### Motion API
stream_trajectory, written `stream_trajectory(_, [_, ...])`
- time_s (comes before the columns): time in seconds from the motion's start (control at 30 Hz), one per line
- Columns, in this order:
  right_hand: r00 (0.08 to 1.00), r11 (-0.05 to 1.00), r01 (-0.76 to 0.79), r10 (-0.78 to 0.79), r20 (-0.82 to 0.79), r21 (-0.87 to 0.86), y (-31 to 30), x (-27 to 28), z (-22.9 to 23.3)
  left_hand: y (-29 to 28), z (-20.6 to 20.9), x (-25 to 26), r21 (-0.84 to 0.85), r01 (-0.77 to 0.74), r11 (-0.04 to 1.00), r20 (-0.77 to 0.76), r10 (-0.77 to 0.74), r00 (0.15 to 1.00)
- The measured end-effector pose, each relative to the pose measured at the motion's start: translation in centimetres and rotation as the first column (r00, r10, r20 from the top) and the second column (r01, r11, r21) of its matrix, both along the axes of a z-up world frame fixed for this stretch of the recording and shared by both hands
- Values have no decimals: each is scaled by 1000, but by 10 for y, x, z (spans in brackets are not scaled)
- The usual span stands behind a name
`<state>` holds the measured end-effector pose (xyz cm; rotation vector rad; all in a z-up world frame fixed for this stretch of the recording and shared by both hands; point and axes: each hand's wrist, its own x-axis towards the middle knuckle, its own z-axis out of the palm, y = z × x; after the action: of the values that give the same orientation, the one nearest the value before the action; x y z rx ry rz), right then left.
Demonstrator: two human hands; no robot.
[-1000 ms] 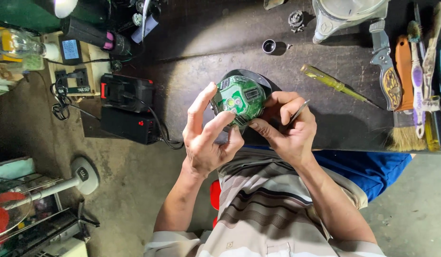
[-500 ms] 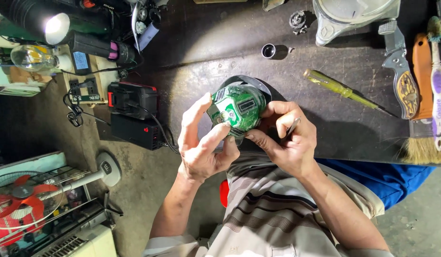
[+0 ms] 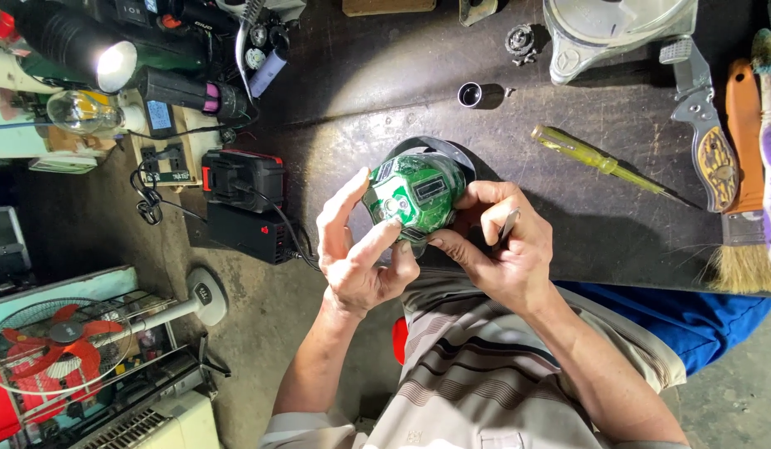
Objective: The person uses tweezers to manipulate small components on a green circuit board attached to a device. They then use a brush to clean the surface and a screwdriver to adjust parts on the device.
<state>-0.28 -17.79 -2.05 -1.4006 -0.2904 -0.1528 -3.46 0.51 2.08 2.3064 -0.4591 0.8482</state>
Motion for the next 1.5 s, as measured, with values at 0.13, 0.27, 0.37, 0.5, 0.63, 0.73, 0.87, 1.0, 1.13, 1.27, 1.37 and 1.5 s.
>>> stream_trajectory(0.13, [1000,1000,10,-10,-10,-25,0,0,1,0,1,2,15,-3,1000,-6,3,1000])
stream_trajectory(0.27, [1000,1000,-6,6,-5,-21,-1,1,4,-3,0,0,-1,-13,1000,-5,13,1000])
stream_trajectory(0.37, [1000,1000,-1,1,-25,-26,-1,0,5,-5,-4,-2,-49,-33,998,-20,32,999])
stream_trajectory(0.5, [1000,1000,10,-10,-17,-19,-1,0,2,-5,-4,-2,-42,-34,999,-9,34,999])
stream_trajectory(0.63, [1000,1000,0,0,-22,-11,-2,1,3,-5,-4,-1,-23,-44,999,-8,43,999])
stream_trajectory(0.73, [1000,1000,-4,4,-26,-9,-2,2,5,-4,-3,0,-10,-42,999,0,42,999])
stream_trajectory(0.87, [1000,1000,2,-1,-14,14,0,1,2,-5,-7,-2,-32,-46,998,2,46,999])
stream_trajectory(1.0, [1000,1000,4,-4,-26,-1,-2,0,4,-6,-8,-1,-46,-43,998,4,43,999])
stream_trajectory(1.13, [999,1000,6,-6,-40,16,-1,0,2,-5,-5,-1,-40,-41,998,-6,41,999])
stream_trajectory(1.27, [999,1000,-1,2,-50,27,0,-1,1,-7,-4,-2,-28,-48,998,-2,48,999])
stream_trajectory(1.37, [999,1000,4,-4,-37,8,0,0,4,-7,-2,-2,-43,-56,998,-30,54,998])
stream_trajectory(1.5, [1000,1000,13,-13,-13,0,-1,0,4,-6,-3,0,-75,-65,995,-58,61,996])
